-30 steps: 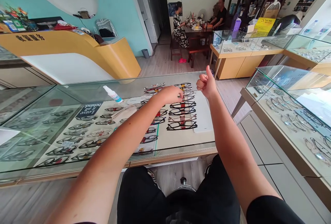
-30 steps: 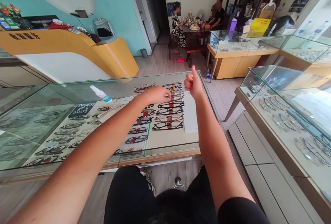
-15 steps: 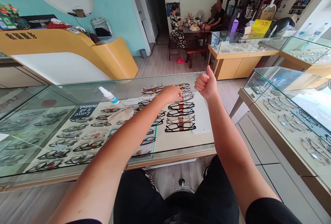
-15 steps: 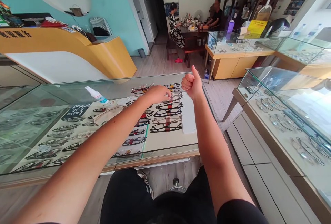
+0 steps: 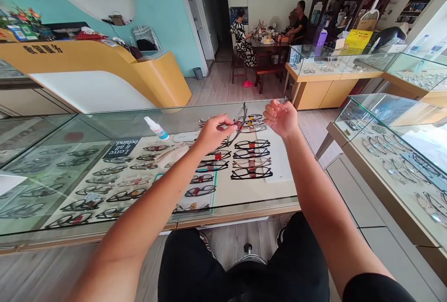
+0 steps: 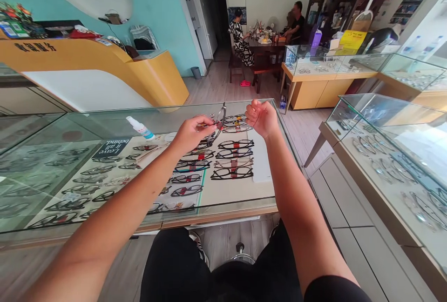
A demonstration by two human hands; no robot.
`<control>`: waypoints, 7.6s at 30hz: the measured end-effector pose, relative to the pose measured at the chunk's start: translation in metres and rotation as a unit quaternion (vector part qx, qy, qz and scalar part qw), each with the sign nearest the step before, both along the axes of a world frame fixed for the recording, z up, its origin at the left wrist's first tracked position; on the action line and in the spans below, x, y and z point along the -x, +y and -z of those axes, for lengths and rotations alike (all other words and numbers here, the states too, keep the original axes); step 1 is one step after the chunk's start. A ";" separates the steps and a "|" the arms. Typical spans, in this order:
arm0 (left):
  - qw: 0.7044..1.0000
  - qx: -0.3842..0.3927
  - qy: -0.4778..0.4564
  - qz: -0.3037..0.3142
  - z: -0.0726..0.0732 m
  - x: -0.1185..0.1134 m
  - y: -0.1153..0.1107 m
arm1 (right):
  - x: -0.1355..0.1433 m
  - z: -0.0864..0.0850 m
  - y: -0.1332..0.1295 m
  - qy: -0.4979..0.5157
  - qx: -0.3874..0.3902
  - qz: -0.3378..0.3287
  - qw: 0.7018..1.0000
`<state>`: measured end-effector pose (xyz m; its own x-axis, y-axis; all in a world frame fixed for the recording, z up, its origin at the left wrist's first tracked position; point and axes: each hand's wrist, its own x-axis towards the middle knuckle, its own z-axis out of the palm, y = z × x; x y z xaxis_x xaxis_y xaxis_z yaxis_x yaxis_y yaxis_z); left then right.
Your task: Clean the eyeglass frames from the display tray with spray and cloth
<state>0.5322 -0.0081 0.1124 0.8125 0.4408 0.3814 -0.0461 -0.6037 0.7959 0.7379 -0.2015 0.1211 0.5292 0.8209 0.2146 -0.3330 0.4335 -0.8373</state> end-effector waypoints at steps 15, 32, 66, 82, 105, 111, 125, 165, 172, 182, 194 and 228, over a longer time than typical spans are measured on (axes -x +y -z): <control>0.968 0.229 -0.101 -0.010 0.012 0.037 -0.011 | 0.070 0.014 0.028 -0.050 0.018 -0.242 0.969; 0.958 0.245 -0.138 0.058 0.005 0.043 -0.027 | 0.065 0.025 0.022 -0.148 -0.052 -0.339 0.928; 0.976 0.139 -0.162 0.043 0.019 0.038 -0.019 | 0.079 0.004 0.020 -0.221 0.040 -0.025 0.974; 0.974 0.158 -0.161 0.010 0.013 0.039 -0.022 | 0.085 0.006 0.023 -0.220 0.045 -0.027 0.974; 0.989 0.046 -0.135 -0.037 0.010 0.040 0.007 | 0.068 0.006 0.013 -0.613 0.164 0.354 0.687; 0.994 0.018 -0.105 0.008 0.009 0.040 0.015 | 0.061 0.010 0.011 -0.641 0.195 0.435 0.602; 0.983 0.129 -0.128 -0.006 0.019 0.036 -0.009 | 0.112 0.016 0.024 -0.551 0.118 0.350 0.749; 0.892 0.319 -0.286 -0.144 0.008 0.035 0.021 | 0.092 0.018 0.022 -0.617 0.258 0.355 0.653; 0.929 0.273 -0.229 -0.103 0.008 0.038 0.016 | 0.087 0.014 0.020 -0.589 0.234 0.321 0.704; 0.915 0.351 -0.191 -0.054 -0.009 0.047 0.025 | 0.051 0.011 0.011 -0.296 0.147 0.011 0.944; 0.854 0.516 -0.038 0.050 -0.012 0.047 0.018 | 0.088 0.033 0.026 -0.546 0.103 0.371 0.744; 0.805 0.592 -0.017 0.031 -0.013 0.050 0.021 | 0.097 0.017 0.016 -0.570 0.079 0.356 0.736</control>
